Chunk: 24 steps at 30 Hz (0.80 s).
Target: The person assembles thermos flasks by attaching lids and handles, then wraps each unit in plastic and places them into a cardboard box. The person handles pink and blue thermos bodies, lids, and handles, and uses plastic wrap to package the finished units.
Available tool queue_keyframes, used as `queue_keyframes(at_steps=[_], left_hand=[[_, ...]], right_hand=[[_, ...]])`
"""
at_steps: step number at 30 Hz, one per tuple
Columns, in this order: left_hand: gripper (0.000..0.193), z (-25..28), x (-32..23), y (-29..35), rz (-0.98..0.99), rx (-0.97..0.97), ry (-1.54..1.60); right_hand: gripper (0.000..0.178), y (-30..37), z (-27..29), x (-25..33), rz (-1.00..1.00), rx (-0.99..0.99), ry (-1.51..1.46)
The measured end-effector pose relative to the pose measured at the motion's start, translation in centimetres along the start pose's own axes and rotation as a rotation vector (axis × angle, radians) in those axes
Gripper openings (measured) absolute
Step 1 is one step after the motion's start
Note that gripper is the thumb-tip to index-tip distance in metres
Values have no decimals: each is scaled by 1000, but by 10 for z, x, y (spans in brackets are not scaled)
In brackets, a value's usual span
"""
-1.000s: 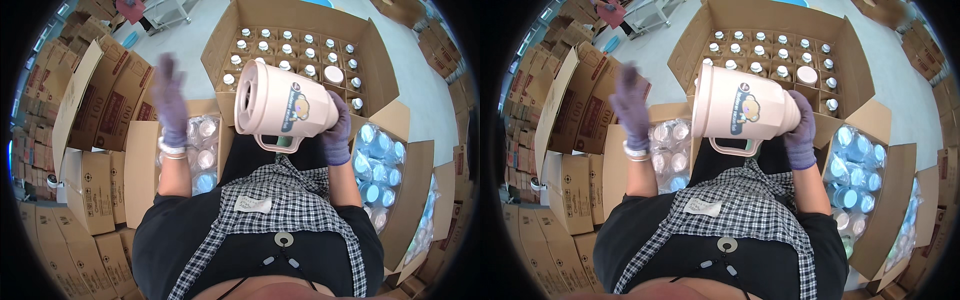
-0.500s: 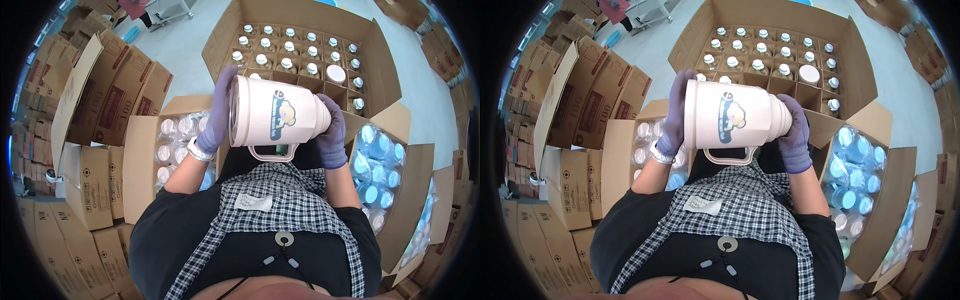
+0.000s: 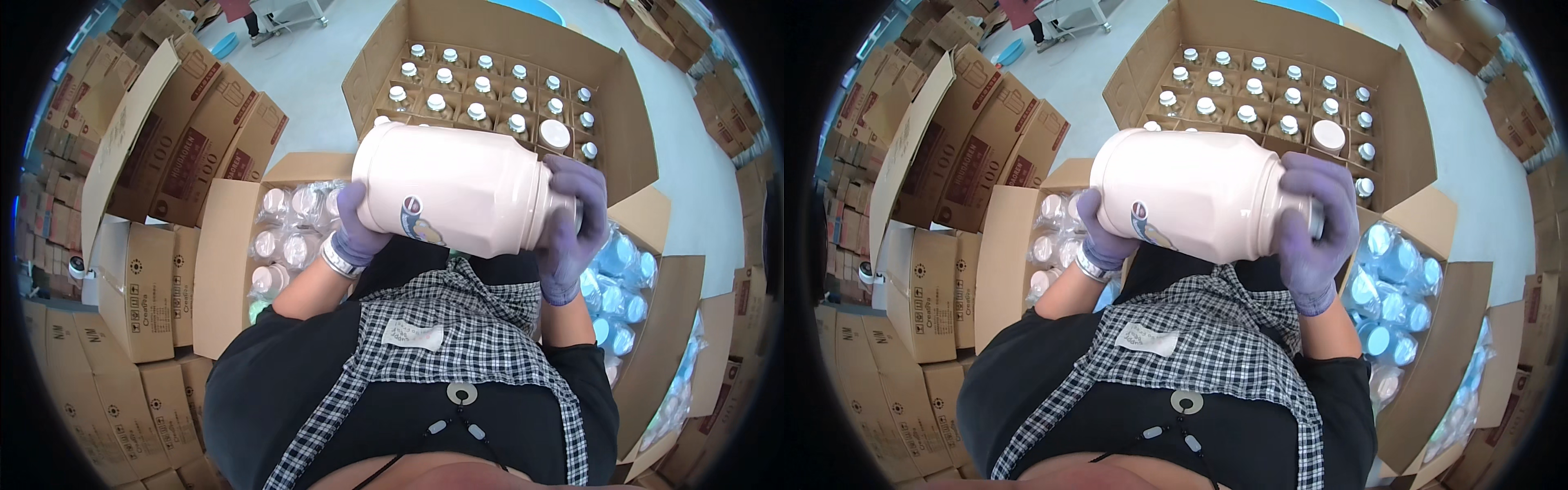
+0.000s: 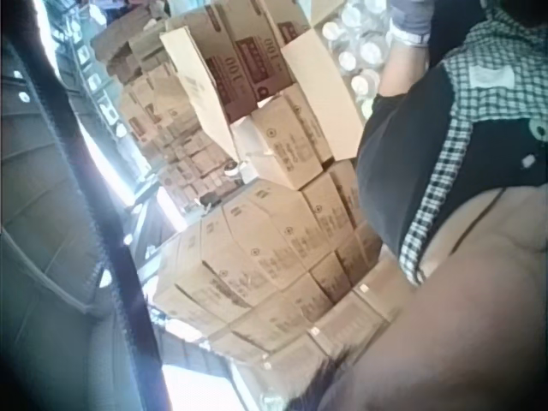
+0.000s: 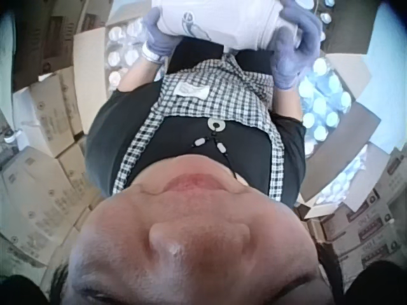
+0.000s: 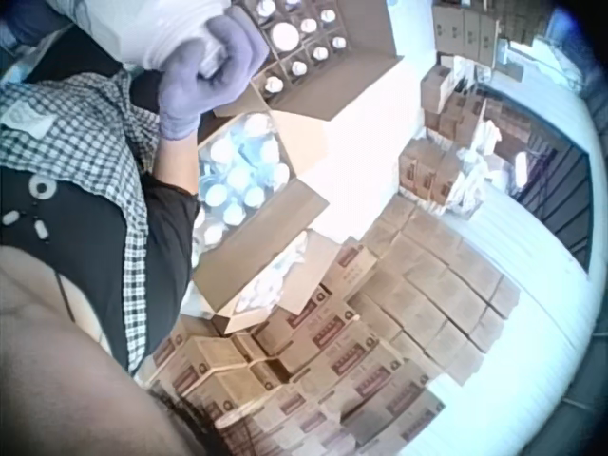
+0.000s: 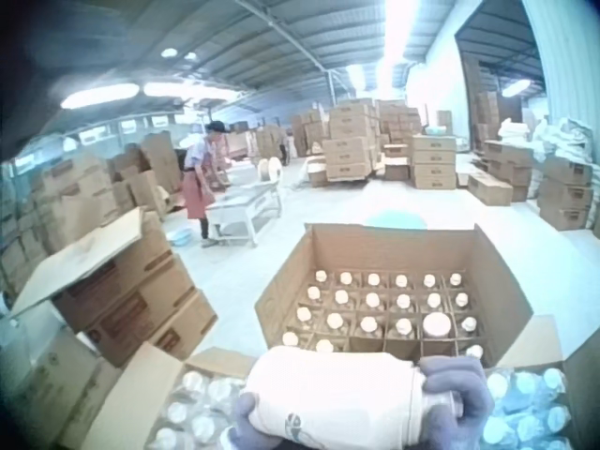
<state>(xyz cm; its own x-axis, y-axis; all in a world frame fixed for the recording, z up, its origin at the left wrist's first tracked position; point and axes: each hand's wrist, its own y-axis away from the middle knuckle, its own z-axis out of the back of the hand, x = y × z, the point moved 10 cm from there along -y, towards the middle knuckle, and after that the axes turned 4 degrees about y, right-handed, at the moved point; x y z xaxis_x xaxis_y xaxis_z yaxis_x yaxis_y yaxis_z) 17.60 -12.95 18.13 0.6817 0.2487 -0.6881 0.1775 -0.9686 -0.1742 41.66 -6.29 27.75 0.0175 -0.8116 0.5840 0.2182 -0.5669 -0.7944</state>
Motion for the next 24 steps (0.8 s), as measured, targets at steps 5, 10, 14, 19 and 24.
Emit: queue_keyframes(at_steps=[5,10,14,19,24], left_hand=[[88,21,19,9,221,21,-47],[100,-6,-9,14,47,201,-421],[136,-14,-34,6,-216,141,-755],[152,-34,-32,18,-477,375,-1115],[148,-45,-42,14,-306,299,-812]], right_hand=[[37,5,-18,94,666,360,58],[53,-3,4,36,345,275,69],[55,56,-21,-91,-782,21,-770],[33,74,-25,-102,-516,142,-313],[40,56,1,-62,-470,-105,-306]])
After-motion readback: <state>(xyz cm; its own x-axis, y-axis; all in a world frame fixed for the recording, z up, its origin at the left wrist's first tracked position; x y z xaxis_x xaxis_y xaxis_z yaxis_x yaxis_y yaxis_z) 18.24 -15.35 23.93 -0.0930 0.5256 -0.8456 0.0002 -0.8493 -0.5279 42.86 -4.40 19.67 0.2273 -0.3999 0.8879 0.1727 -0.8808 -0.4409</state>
